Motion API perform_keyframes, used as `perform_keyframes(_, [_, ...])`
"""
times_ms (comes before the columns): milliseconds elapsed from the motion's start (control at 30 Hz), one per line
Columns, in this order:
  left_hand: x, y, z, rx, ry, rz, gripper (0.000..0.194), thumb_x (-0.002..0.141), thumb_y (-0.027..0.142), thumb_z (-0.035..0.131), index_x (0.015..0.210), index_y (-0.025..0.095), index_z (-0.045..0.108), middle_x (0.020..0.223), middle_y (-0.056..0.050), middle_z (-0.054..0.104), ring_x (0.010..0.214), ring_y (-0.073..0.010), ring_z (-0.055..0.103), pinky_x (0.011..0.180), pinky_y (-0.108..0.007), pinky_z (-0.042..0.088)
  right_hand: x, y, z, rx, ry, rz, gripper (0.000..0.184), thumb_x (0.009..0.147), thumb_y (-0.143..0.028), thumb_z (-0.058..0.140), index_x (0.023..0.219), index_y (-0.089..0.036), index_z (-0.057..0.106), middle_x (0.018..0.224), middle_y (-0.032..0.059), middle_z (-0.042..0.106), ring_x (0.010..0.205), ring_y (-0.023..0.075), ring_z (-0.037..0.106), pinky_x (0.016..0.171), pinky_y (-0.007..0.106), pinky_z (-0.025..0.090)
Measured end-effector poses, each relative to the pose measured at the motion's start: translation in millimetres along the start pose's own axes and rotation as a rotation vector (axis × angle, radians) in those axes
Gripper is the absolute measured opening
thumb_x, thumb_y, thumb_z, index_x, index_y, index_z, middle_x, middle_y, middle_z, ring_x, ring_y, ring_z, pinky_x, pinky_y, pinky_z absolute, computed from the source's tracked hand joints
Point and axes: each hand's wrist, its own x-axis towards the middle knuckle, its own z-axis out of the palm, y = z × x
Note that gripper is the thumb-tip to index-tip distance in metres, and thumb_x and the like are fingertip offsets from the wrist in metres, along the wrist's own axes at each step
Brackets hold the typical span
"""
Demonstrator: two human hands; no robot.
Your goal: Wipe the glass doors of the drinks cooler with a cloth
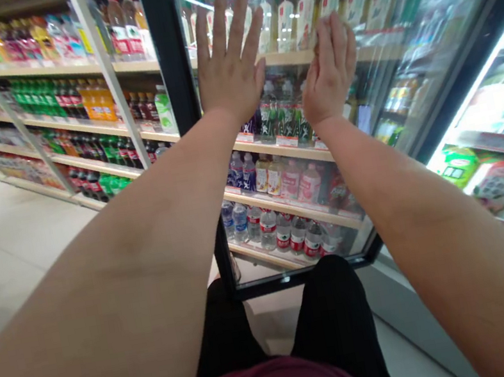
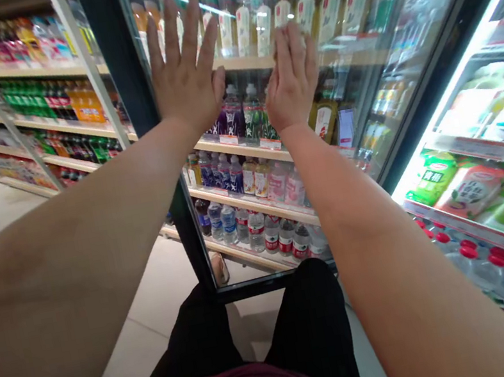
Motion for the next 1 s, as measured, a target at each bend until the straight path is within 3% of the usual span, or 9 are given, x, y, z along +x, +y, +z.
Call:
perform_keyframes(200, [-1, 0, 0.0, -0.026, 0.004, 0.005, 0.074, 0.097, 0.038, 0.042, 0.17, 0.031, 0.033, 0.172, 0.021, 0.012, 0.166, -0.0265, 0.004, 0.138, -0.058, -0.004, -7, -4, -5, 0.028, -0.235, -0.206, 0.069, 0.106, -0.045, 0.007, 0.16, -0.035, 0.048, 0.169, -0.0128, 0.038, 0.165, 0.0079, 0.003, 0.138, 0.042, 0.005])
perform_keyframes(333, [0, -5, 2.4, -0.022, 0.005, -0.002, 0.074, 0.096, 0.043, 0.039, 0.169, 0.04, 0.031, 0.168, 0.028, 0.006, 0.166, -0.0254, 0.003, 0.138, -0.057, -0.006, -6, 1, -1, 0.026, -0.096, -0.024, 0.069, 0.105, -0.045, 0.0, 0.166, -0.043, 0.033, 0.162, -0.0141, 0.049, 0.162, 0.0008, -0.014, 0.137, 0.041, -0.007])
perform_keyframes(400, [0, -6, 3.7, -0.033, 0.007, -0.002, 0.07, 0.097, 0.046, 0.037, 0.166, 0.047, 0.032, 0.165, 0.033, 0.005, 0.165, -0.0233, 0.003, 0.138, -0.053, -0.004, -7, 2, -2, 0.004, -0.071, -0.012, 0.071, 0.105, -0.045, -0.002, 0.167, -0.042, 0.031, 0.163, -0.013, 0.048, 0.162, 0.0011, -0.015, 0.138, 0.042, -0.005])
perform_keyframes(500, [0, -5, 4.0, -0.014, 0.01, 0.008, 0.071, 0.098, 0.04, 0.038, 0.168, 0.037, 0.032, 0.17, 0.027, 0.005, 0.166, -0.0248, 0.003, 0.138, -0.055, -0.005, -11, -1, -8, -0.012, -0.203, -0.149, 0.074, 0.106, -0.049, -0.002, 0.164, -0.034, 0.041, 0.169, -0.0115, 0.04, 0.166, 0.011, -0.006, 0.139, 0.048, 0.006])
perform_keyframes(600, [-1, -2, 3.0, 0.036, 0.005, 0.037, 0.073, 0.099, 0.032, 0.042, 0.17, 0.02, 0.029, 0.176, 0.013, 0.008, 0.165, -0.0293, 0.005, 0.137, -0.06, -0.004, -12, -1, -7, -0.004, -0.253, -0.176, 0.073, 0.106, -0.053, 0.0, 0.163, -0.038, 0.042, 0.166, -0.0131, 0.045, 0.166, 0.0109, -0.008, 0.139, 0.047, 0.005])
perform_keyframes(767, [-1, -1, 2.6, 0.089, 0.005, 0.039, 0.071, 0.101, 0.028, 0.045, 0.17, 0.023, 0.028, 0.176, 0.012, 0.012, 0.165, -0.0288, 0.008, 0.136, -0.06, 0.001, -9, 5, 0, 0.015, -0.045, 0.054, 0.078, 0.103, -0.052, -0.009, 0.167, -0.038, 0.034, 0.166, -0.0138, 0.044, 0.162, 0.0031, -0.018, 0.137, 0.041, -0.008])
perform_keyframes(833, [-1, -1, 2.7, 0.11, 0.016, 0.05, 0.07, 0.102, 0.028, 0.044, 0.17, 0.022, 0.028, 0.177, 0.01, 0.013, 0.165, -0.03, 0.009, 0.136, -0.06, 0.003, -12, 3, -3, 0.015, -0.096, 0.005, 0.079, 0.104, -0.052, -0.007, 0.166, -0.035, 0.037, 0.168, -0.0127, 0.041, 0.164, 0.0068, -0.012, 0.138, 0.041, -0.004])
perform_keyframes(900, [-2, -1, 2.9, 0.115, 0.017, 0.056, 0.07, 0.103, 0.027, 0.043, 0.17, 0.022, 0.027, 0.177, 0.01, 0.012, 0.165, -0.0304, 0.009, 0.136, -0.061, 0.003, -17, -1, -9, 0.005, -0.216, -0.134, 0.078, 0.105, -0.051, -0.004, 0.164, -0.03, 0.042, 0.171, -0.0113, 0.036, 0.166, 0.0107, -0.004, 0.138, 0.044, 0.003])
perform_keyframes(1000, [-2, -2, 3.2, 0.093, 0.01, 0.053, 0.071, 0.101, 0.028, 0.044, 0.17, 0.024, 0.027, 0.176, 0.012, 0.012, 0.165, -0.0281, 0.007, 0.136, -0.062, 0.002, -20, -3, -9, -0.015, -0.277, -0.231, 0.073, 0.106, -0.051, -0.003, 0.161, -0.037, 0.044, 0.169, -0.0167, 0.038, 0.165, 0.0073, -0.005, 0.138, 0.04, 0.006])
